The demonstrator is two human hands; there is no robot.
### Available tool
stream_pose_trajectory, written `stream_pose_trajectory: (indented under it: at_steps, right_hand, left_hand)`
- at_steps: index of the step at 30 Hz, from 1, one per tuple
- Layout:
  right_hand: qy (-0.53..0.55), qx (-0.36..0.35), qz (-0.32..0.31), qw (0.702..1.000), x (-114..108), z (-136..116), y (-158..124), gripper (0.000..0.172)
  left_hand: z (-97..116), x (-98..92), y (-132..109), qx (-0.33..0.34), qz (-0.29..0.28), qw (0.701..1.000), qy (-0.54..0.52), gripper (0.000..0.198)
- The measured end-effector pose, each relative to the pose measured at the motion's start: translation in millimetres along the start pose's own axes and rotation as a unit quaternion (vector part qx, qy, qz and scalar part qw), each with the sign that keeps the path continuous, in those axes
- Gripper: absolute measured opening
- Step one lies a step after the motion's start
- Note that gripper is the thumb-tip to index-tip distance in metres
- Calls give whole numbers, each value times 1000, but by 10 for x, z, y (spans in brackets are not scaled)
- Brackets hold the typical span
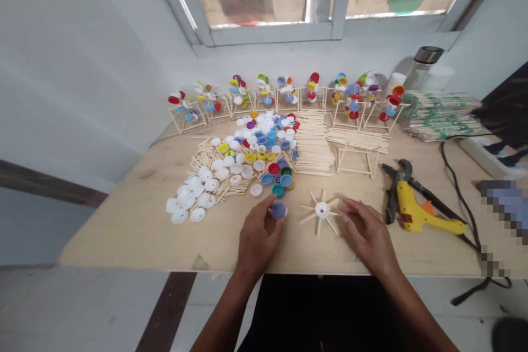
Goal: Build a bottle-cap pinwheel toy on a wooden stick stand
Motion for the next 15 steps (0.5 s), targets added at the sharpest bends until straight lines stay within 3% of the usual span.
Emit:
stream_pose_trajectory:
  at_steps: [6,15]
  right_hand:
    - [-18,-11,7,1000,21,8,-17,33]
    - [48,-34,57,997,-101,-73,-32,25]
  left_hand:
    - [51,54,29,-23,-2,999,-36,39]
    - [105,-103,-210,-42,35,997,-63,38]
Point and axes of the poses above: each hand's wrist, its own y-axis towards the middle knuckle, its own x-axis out of the palm, z = x × y, the point moved 5 cm from there along y, towards the middle knuckle, and after that the axes turned 6 degrees about -z, right-handed, at the moved point
